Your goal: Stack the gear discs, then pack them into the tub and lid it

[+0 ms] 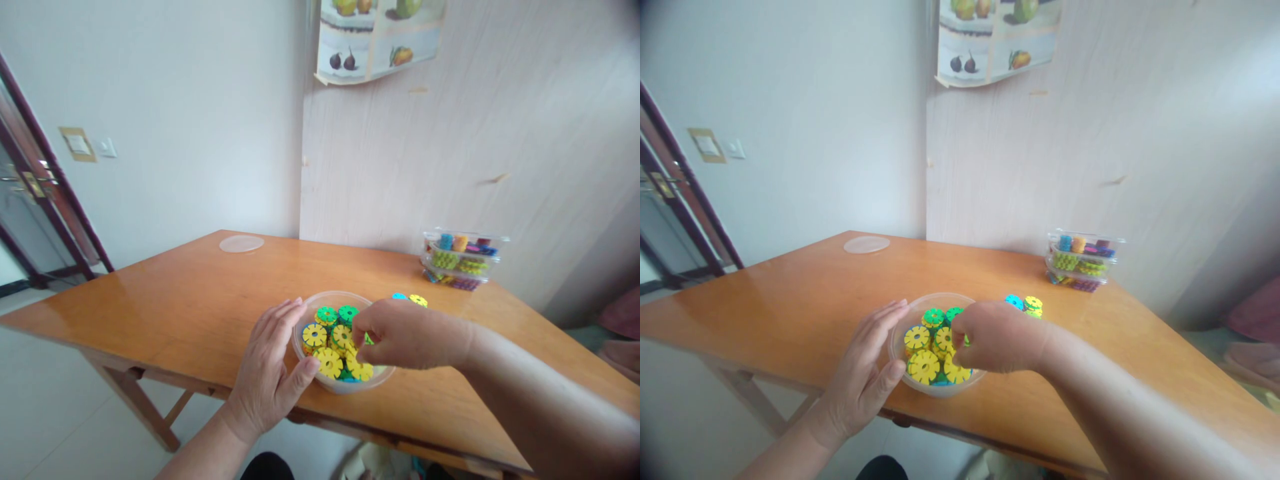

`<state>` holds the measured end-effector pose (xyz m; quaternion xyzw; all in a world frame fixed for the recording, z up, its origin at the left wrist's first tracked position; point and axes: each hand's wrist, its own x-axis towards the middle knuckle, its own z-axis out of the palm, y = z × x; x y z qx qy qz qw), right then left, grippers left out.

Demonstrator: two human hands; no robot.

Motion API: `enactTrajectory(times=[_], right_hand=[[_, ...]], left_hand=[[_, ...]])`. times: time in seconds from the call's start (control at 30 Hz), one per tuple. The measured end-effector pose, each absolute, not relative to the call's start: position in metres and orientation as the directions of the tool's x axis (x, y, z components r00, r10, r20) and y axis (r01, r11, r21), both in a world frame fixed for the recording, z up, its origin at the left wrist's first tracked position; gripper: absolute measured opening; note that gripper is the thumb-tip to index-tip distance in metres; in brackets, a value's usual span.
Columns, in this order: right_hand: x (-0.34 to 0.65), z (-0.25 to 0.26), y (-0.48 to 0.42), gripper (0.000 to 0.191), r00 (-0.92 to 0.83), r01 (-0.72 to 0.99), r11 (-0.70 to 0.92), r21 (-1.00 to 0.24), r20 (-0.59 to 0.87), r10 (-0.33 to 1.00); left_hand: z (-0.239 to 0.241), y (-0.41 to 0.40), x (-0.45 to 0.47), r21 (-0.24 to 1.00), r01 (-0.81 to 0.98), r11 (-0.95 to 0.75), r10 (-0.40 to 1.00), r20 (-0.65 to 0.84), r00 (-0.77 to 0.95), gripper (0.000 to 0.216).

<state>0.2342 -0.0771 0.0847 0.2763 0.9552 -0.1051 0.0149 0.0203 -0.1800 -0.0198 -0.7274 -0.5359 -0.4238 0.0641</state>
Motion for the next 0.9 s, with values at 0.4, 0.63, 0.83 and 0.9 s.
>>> enactTrajectory(times=[0.4, 0.63, 0.83, 0.9], right_hand=[[0.322, 0.042, -0.031, 0.023, -0.492, 0.807, 0.51, -0.297, 0.139, 0.859], [0.302, 0.007, -0.038, 0.036, -0.481, 0.84, 0.487, -0.24, 0.088, 0.873], [0.3, 0.016, -0.045, 0.038, -0.45, 0.861, 0.466, -0.204, 0.121, 0.885], [0.3, 0.03, -0.057, 0.039, -0.429, 0.854, 0.46, -0.241, 0.171, 0.887]], left_hand=[[-0.026, -0.177, 0.017, 0.397, 0.83, -0.391, 0.693, 0.721, -0.018, 0.061], [-0.028, -0.176, 0.016, 0.389, 0.848, -0.36, 0.677, 0.734, -0.05, 0.054], [-0.025, -0.177, 0.019, 0.379, 0.859, -0.345, 0.666, 0.744, -0.062, 0.051], [-0.024, -0.177, 0.019, 0.377, 0.859, -0.346, 0.659, 0.749, -0.063, 0.05]])
